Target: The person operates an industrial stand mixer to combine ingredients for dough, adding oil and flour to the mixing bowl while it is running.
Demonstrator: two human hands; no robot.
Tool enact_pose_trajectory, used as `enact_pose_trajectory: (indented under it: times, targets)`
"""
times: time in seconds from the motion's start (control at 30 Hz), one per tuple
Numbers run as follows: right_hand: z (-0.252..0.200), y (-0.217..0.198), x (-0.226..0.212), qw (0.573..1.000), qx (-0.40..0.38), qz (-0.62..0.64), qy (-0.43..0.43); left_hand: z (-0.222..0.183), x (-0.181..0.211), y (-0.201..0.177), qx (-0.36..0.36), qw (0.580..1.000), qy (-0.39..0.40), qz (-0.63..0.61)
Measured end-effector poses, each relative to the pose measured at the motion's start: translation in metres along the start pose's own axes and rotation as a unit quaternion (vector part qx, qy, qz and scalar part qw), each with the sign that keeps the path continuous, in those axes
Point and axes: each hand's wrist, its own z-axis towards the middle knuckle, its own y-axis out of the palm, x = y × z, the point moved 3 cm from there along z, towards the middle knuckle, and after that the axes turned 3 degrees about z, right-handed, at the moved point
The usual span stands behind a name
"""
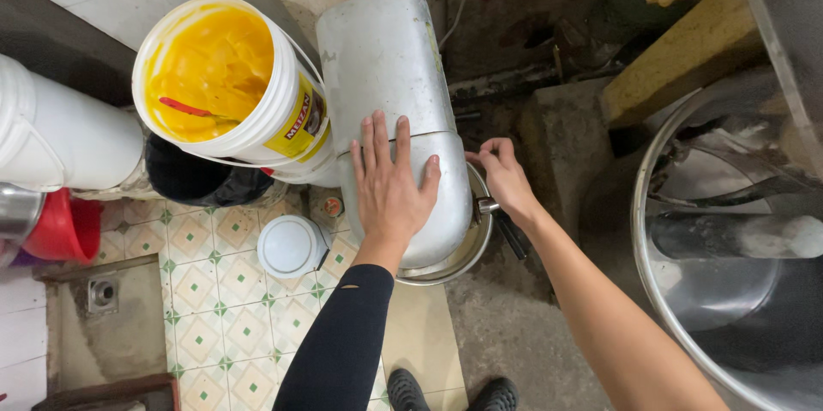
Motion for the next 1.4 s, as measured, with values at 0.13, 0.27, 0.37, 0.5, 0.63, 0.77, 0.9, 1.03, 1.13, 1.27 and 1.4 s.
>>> enact_pose_trajectory:
  times: [0.13,0.27,0.37,0.5,0.63,0.77,0.9,1.03,1.13,1.27,1.4]
  targets:
    - [0.003,0.000,-0.008,0.997,0.006,-0.072,0.000,0.001,0.002,0.000,-0.004,1.000,0.002,0.004]
    - [0.010,0.003,-0.008,0.996,0.012,-0.084,0.001,0.000,0.003,-0.003,-0.005,1.000,0.005,0.004]
    - [0.012,0.003,-0.008,0.997,0.008,-0.077,0.019,0.001,0.001,-0.002,-0.004,1.000,0.008,0.002]
    - [0.000,-0.002,-0.009,0.998,0.000,-0.061,0.013,0.000,-0.002,0.004,-0.001,1.000,0.014,0.010]
    - [-0.037,-0.021,-0.021,0.995,0.088,0.039,-0.021,0.002,-0.008,0.013,0.019,0.998,0.057,0.038]
    - [-0.103,-0.062,-0.039,0.981,0.101,0.164,-0.022,-0.001,-0.011,0.019,0.043,0.996,0.073,0.028]
    - [-0.206,-0.112,-0.054,0.969,0.152,0.189,-0.055,-0.002,0.001,0.005,0.089,0.983,0.162,0.022]
    - [-0.330,-0.191,-0.069,0.944,0.276,0.165,-0.068,-0.039,0.096,-0.016,0.084,0.946,0.287,-0.126]
    - [-0.443,-0.235,-0.066,0.892,0.408,0.183,-0.068,-0.081,0.205,-0.042,0.062,0.875,0.415,-0.240]
    - [-0.595,-0.278,-0.040,0.769,0.579,0.247,-0.109,-0.150,0.350,-0.090,0.008,0.754,0.533,-0.383]
    - [-0.723,-0.299,0.024,0.634,0.691,0.322,-0.130,-0.232,0.452,-0.123,-0.053,0.676,0.604,-0.419]
